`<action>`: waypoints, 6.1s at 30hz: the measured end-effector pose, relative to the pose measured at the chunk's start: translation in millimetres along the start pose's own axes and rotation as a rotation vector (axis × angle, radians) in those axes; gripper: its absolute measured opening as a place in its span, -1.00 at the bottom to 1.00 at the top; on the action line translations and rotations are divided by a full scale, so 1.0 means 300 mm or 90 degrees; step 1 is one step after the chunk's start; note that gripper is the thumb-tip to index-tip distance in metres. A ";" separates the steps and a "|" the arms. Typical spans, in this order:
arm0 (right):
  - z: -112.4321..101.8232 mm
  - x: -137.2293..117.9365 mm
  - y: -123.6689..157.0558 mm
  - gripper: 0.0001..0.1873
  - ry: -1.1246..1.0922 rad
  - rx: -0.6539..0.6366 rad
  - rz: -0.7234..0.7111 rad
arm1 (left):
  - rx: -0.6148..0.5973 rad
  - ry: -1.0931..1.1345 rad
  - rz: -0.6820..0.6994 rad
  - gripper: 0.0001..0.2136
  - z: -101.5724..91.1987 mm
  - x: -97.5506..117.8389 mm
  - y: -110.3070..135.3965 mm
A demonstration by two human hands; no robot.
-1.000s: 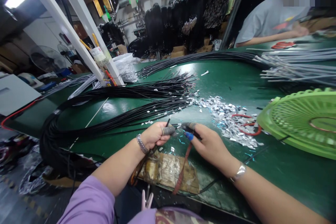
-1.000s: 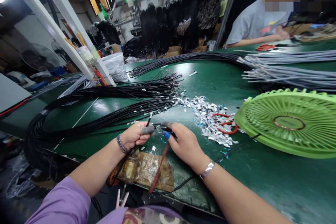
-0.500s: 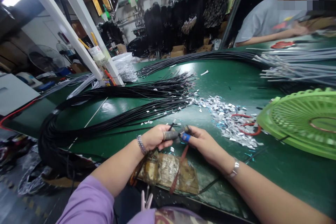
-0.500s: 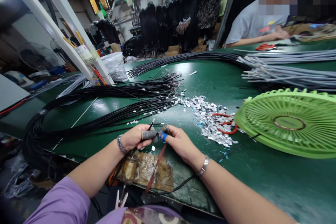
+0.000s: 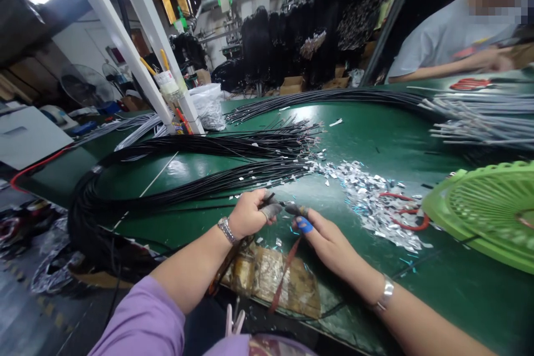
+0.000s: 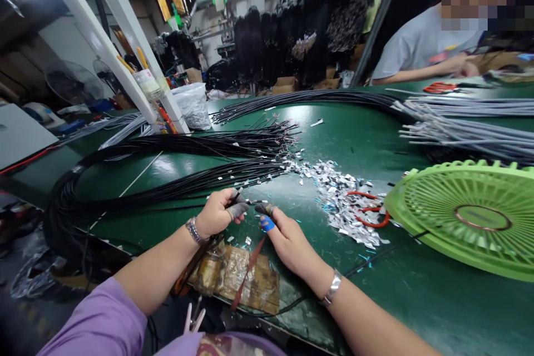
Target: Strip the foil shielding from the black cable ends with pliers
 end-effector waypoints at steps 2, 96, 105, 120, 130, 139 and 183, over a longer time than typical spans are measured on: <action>0.014 -0.004 0.006 -0.70 -0.063 -0.019 0.027 | 0.067 -0.146 0.078 -0.82 -0.019 0.021 0.012; -0.017 0.037 -0.014 -0.66 -0.092 0.025 0.140 | -0.144 -0.315 0.148 -0.78 0.047 0.031 0.024; -0.042 0.046 -0.007 -0.71 -0.111 0.101 0.096 | -0.114 -0.254 0.125 -0.80 0.032 0.022 0.008; 0.056 0.093 0.019 -0.71 -0.291 -0.041 0.314 | -0.116 -0.204 0.152 -0.71 0.033 0.049 0.016; -0.035 0.022 0.018 -0.74 -0.010 0.138 0.021 | -0.113 -0.221 0.108 -0.79 0.041 0.034 0.012; 0.016 0.071 0.008 -0.61 -0.279 0.084 0.224 | -0.066 -0.433 0.167 -0.90 0.048 0.057 0.035; -0.019 -0.016 0.006 -0.83 0.340 0.102 -0.143 | -0.078 0.001 -0.125 -0.69 0.061 -0.016 0.018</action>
Point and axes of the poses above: each hand's wrist, its own y-axis away from the middle knuckle, its own z-axis out of the palm, x = y × z, the point moved 6 cm from there along -y, towards the middle knuckle, and after that the axes turned 3 degrees about x, right-handed, at the moved point
